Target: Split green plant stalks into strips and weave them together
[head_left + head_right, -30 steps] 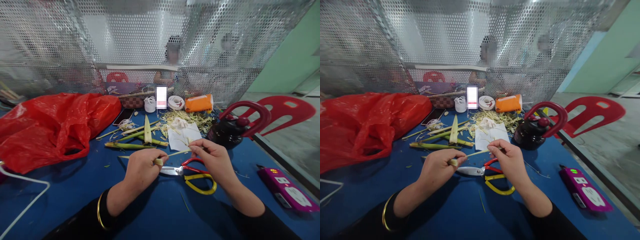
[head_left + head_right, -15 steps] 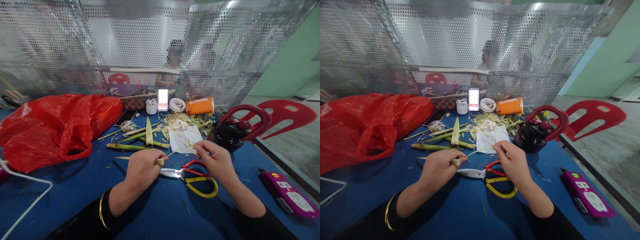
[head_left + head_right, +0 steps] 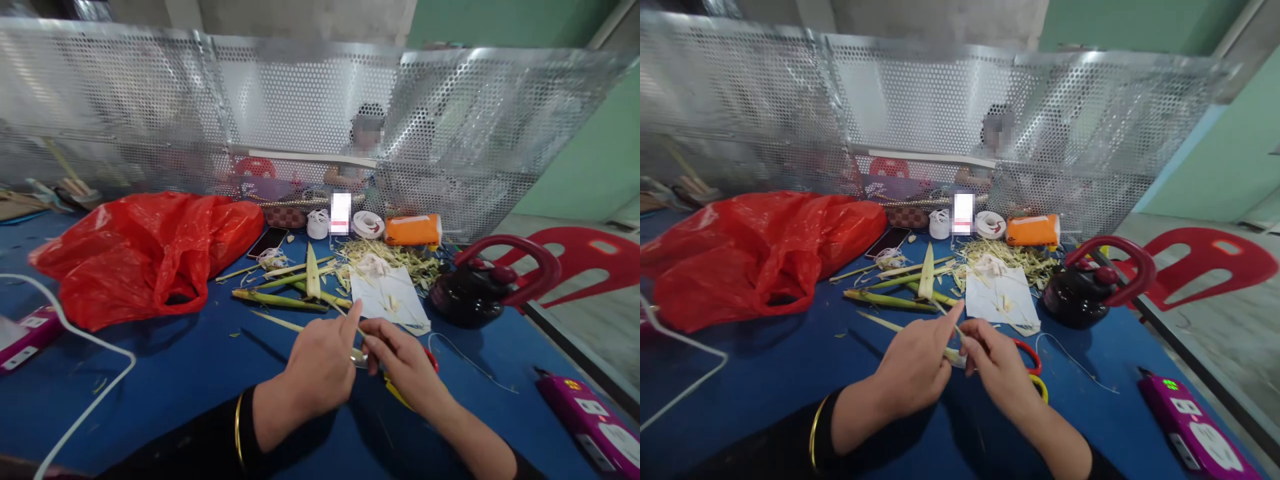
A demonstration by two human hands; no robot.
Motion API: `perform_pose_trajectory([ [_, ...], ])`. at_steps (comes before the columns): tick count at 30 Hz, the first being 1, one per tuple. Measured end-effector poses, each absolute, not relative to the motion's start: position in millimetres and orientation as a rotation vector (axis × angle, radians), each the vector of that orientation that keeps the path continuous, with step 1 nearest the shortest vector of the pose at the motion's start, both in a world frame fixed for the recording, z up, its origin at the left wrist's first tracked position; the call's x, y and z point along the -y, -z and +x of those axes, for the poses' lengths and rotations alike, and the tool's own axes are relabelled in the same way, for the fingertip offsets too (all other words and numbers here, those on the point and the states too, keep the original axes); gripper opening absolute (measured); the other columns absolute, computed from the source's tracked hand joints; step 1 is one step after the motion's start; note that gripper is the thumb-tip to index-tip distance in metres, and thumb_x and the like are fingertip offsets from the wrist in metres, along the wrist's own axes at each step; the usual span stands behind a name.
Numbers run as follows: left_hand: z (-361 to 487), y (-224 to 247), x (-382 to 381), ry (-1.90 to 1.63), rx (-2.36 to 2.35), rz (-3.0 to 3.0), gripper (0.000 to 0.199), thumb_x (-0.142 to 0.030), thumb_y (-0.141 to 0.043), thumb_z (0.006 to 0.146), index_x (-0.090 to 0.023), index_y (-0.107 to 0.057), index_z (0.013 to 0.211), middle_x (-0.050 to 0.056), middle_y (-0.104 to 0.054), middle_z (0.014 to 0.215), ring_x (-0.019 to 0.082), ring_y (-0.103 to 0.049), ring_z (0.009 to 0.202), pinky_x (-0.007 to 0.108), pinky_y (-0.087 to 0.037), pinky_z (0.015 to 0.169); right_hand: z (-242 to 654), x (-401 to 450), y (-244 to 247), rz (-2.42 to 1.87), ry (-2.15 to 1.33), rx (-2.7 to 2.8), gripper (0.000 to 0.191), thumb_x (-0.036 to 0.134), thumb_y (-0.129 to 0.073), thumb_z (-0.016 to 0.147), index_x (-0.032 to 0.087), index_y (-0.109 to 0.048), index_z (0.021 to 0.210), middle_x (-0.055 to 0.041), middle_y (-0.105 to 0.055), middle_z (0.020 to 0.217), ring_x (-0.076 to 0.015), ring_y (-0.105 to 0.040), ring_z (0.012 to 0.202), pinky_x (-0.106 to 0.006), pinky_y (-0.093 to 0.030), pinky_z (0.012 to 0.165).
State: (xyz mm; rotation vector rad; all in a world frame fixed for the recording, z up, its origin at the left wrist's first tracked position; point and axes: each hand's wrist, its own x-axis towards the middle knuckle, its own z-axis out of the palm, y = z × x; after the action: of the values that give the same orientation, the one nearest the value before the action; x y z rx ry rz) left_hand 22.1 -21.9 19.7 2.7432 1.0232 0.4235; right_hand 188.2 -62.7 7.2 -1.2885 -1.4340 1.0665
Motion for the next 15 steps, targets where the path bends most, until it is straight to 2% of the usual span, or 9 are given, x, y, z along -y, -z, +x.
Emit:
perform_pose_trajectory([
  [2, 23.4, -17.0, 23.6, -0.386, -0.985, 2.768, 0.076, -0.015, -0.045, 0.074, -0.006, -0.023, 0.146, 0.013, -0.065, 0.106, 0.029, -0.061, 0.087, 0.042, -0.047, 0.072, 180.0, 66.6, -4.7, -1.287, -1.017, 1.564, 0.015, 0.031, -0.052, 0.091, 0.019, -0.060, 0.094, 0.0007, -0.060, 0.074, -0.0130, -0.056, 0.060, -0.025, -0.046, 0.058],
  [5, 23.3, -15.0, 25.7, -0.389, -0.957, 2.756, 0.075, -0.019, -0.046, 0.077, -0.005, -0.021, 0.146, 0.013, -0.065, 0.104, 0.028, -0.060, 0.084, 0.042, -0.047, 0.070, 175.9, 67.5, -1.4, -1.254, -1.152, 1.509, 0.013, 0.031, -0.053, 0.090, 0.019, -0.058, 0.092, 0.0001, -0.061, 0.077, -0.0136, -0.056, 0.062, -0.025, -0.047, 0.058],
  [8, 22.1, -13.3, 25.5, -0.429, -0.936, 2.759, 0.078, -0.022, -0.050, 0.075, -0.004, -0.021, 0.146, 0.014, -0.064, 0.104, 0.028, -0.059, 0.084, 0.041, -0.046, 0.070, 175.3, 63.8, 0.0, -1.224, -1.318, 1.383, 0.014, 0.030, -0.064, 0.082, 0.019, -0.058, 0.089, 0.0009, -0.060, 0.078, -0.0130, -0.056, 0.061, -0.025, -0.046, 0.055],
  [11, 20.2, -13.1, 21.1, -0.467, -0.940, 2.778, 0.079, -0.025, -0.053, 0.075, -0.003, -0.024, 0.144, 0.015, -0.064, 0.101, 0.028, -0.059, 0.083, 0.042, -0.046, 0.072, 174.4, 56.4, -2.6, -1.226, -1.388, 1.375, 0.014, 0.027, -0.069, 0.077, 0.017, -0.061, 0.083, 0.0023, -0.060, 0.070, -0.0110, -0.053, 0.056, -0.023, -0.043, 0.053],
  [13, 18.2, -15.7, 16.2, -0.519, -0.952, 2.793, 0.076, -0.026, -0.054, 0.076, -0.004, -0.027, 0.144, 0.014, -0.064, 0.100, 0.029, -0.058, 0.087, 0.044, -0.046, 0.080, 175.2, 48.5, -6.4, -1.257, -1.434, 1.339, 0.015, 0.030, -0.071, 0.075, 0.016, -0.065, 0.078, 0.0022, -0.061, 0.064, -0.0106, -0.053, 0.053, -0.023, -0.043, 0.052],
  [15, 15.7, -20.7, 11.0, -0.647, -1.013, 2.798, 0.072, -0.024, -0.055, 0.078, -0.007, -0.029, 0.143, 0.015, -0.061, 0.111, 0.031, -0.055, 0.103, 0.048, -0.039, 0.096, 179.1, 37.0, -11.0, -1.322, -1.418, 1.233, 0.021, 0.033, -0.076, 0.069, 0.015, -0.068, 0.075, 0.0007, -0.063, 0.064, -0.0111, -0.054, 0.053, -0.024, -0.045, 0.052],
])
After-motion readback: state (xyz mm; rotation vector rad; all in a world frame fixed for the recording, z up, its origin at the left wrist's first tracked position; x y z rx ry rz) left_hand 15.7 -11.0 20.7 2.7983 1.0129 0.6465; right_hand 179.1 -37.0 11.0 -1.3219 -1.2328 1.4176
